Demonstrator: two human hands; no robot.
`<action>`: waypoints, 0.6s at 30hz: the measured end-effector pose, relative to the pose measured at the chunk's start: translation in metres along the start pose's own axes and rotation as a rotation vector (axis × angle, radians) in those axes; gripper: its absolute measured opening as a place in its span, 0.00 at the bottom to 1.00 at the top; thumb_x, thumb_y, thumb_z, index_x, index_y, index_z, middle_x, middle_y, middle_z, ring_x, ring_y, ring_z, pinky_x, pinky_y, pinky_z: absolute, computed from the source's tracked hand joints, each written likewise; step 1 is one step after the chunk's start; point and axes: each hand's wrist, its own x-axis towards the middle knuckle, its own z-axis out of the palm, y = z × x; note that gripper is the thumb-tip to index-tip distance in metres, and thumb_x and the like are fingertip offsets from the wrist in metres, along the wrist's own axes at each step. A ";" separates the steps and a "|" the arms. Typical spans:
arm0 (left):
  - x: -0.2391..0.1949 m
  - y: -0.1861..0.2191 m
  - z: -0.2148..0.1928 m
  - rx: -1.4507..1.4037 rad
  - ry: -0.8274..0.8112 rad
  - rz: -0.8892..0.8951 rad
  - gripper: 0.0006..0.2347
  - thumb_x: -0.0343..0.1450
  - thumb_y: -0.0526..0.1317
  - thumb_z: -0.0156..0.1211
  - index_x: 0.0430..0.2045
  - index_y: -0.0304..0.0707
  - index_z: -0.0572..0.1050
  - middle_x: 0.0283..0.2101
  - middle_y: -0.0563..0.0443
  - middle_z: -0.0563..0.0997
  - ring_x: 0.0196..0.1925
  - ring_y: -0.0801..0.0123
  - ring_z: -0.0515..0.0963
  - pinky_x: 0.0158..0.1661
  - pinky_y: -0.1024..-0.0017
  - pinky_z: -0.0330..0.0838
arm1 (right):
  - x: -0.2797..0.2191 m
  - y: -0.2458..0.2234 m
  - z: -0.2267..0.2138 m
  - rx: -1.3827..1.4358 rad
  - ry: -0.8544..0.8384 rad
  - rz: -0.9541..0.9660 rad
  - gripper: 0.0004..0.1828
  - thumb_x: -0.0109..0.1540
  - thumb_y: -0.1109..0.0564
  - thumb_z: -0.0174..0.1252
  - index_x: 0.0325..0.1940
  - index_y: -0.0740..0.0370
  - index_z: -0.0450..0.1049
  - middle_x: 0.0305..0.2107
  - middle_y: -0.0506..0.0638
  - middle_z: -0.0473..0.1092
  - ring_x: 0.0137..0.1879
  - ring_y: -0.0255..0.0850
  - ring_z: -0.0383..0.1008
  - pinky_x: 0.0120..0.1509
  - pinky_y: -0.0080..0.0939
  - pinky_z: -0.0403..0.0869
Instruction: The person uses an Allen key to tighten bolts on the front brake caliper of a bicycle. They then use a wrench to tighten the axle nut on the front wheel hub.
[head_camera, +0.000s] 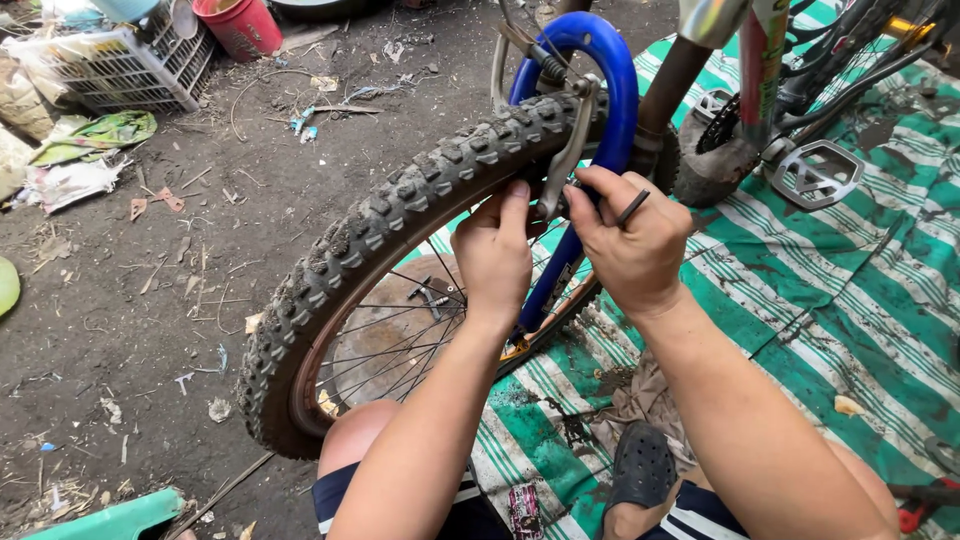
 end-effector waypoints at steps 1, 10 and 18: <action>0.000 0.001 0.000 -0.001 0.003 -0.002 0.14 0.79 0.46 0.64 0.29 0.39 0.89 0.24 0.45 0.89 0.32 0.63 0.91 0.41 0.62 0.86 | -0.001 0.000 0.000 0.001 -0.003 0.000 0.07 0.68 0.63 0.78 0.50 0.62 0.88 0.19 0.48 0.63 0.24 0.46 0.71 0.32 0.45 0.72; -0.001 0.002 0.002 0.005 0.016 0.026 0.12 0.78 0.46 0.65 0.29 0.42 0.89 0.25 0.46 0.89 0.35 0.63 0.92 0.41 0.60 0.87 | 0.004 -0.004 -0.005 -0.098 -0.027 -0.113 0.05 0.72 0.60 0.74 0.52 0.62 0.89 0.21 0.52 0.65 0.26 0.54 0.74 0.33 0.51 0.73; 0.000 -0.007 0.000 0.075 0.023 0.116 0.13 0.79 0.46 0.65 0.27 0.43 0.88 0.22 0.46 0.87 0.34 0.63 0.91 0.37 0.60 0.85 | 0.009 -0.006 -0.008 -0.269 -0.076 -0.229 0.03 0.74 0.60 0.71 0.49 0.59 0.89 0.23 0.49 0.67 0.27 0.52 0.74 0.32 0.49 0.74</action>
